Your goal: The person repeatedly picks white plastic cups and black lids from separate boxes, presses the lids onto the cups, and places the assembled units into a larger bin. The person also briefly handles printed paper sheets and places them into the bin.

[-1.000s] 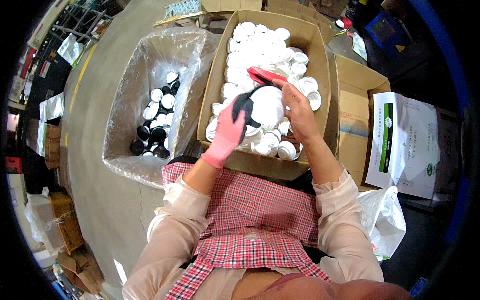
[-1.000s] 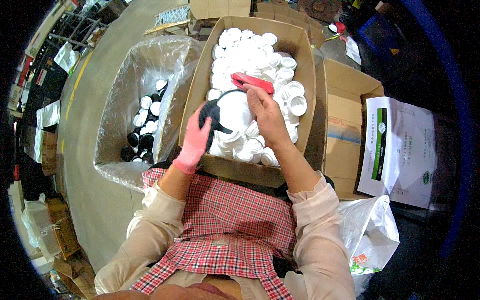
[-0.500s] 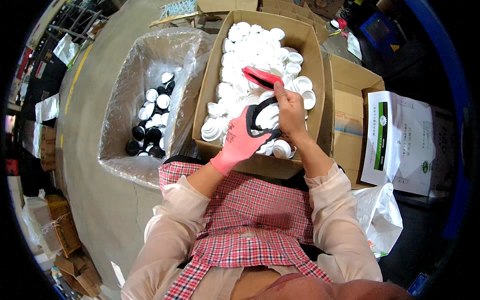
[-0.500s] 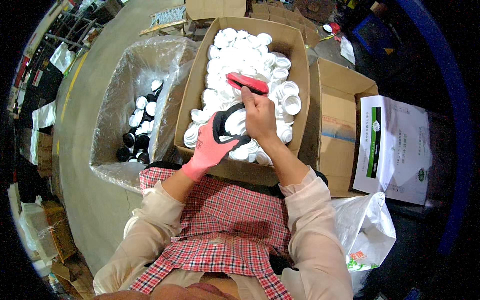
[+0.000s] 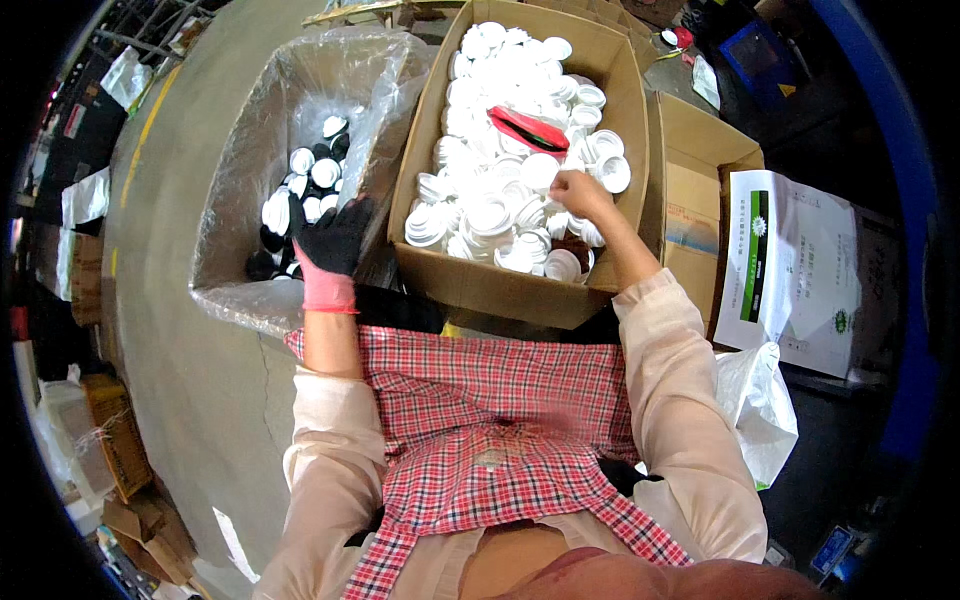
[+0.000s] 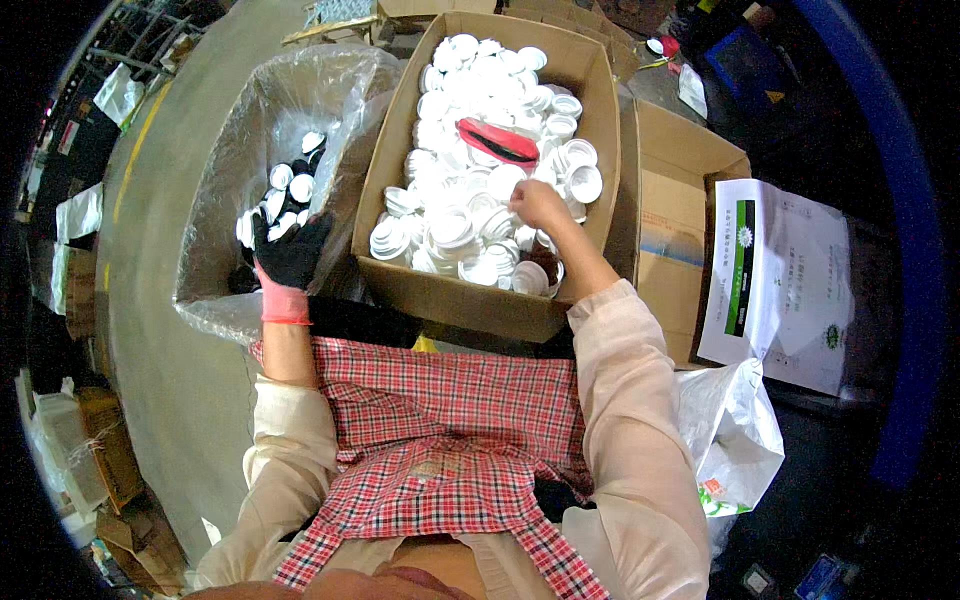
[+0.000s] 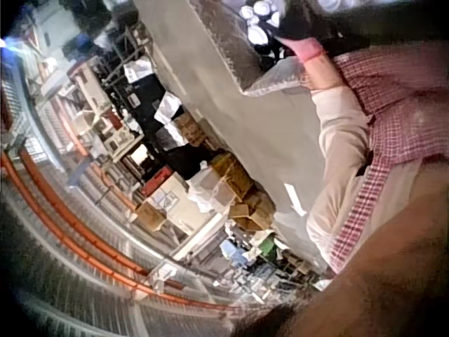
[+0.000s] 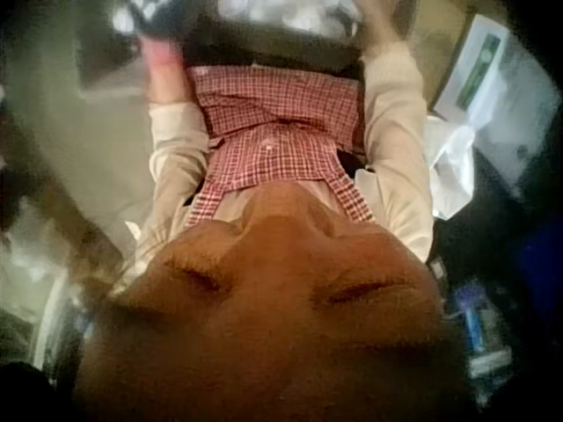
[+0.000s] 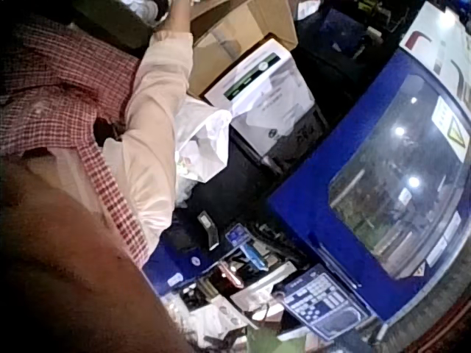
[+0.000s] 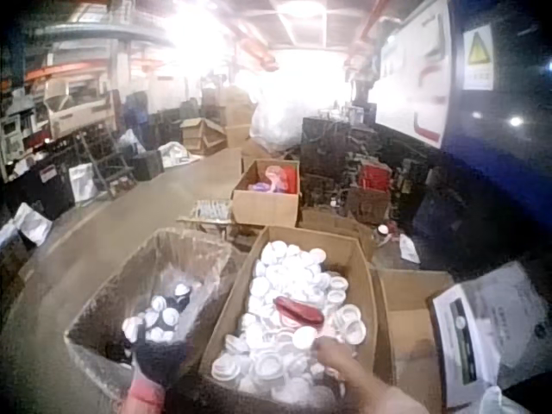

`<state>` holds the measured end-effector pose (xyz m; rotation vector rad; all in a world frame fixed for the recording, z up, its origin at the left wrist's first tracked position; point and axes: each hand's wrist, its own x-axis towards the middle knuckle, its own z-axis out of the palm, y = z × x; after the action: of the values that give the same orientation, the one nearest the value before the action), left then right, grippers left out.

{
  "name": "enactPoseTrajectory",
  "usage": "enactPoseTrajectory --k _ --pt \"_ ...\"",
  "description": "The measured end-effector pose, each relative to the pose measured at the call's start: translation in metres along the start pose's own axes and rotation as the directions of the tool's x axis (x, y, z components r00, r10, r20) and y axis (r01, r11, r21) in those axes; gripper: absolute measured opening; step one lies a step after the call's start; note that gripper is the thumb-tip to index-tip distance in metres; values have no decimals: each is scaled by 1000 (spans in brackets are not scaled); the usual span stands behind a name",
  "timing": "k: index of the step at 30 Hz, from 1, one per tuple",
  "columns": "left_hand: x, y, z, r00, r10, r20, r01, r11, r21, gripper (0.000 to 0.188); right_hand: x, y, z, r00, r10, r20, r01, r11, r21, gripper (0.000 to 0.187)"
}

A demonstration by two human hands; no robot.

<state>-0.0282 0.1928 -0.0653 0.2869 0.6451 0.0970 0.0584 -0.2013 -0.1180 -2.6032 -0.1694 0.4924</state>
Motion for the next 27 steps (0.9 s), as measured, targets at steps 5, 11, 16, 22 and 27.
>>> enactPoseTrajectory --k 5,11,16,22,27 --pt "4 -65 29 916 -118 382 -26 936 352 38 -1 6 61 992 -124 -7 122 985 -122 65" --pt "11 -117 42 761 -368 534 -68 774 630 34 -13 -43 95 868 -489 83 492 830 -264 85" --pt "-1 -126 54 796 -299 526 -288 576 765 28 1 -36 98 887 -439 146 462 843 -275 31" --pt "19 -86 67 858 145 493 -418 756 504 30 -26 -18 15 961 -265 77 276 913 -301 45" --pt "13 -97 62 849 -83 522 -351 649 675 30 10 -40 26 956 -294 7 292 952 92 53"
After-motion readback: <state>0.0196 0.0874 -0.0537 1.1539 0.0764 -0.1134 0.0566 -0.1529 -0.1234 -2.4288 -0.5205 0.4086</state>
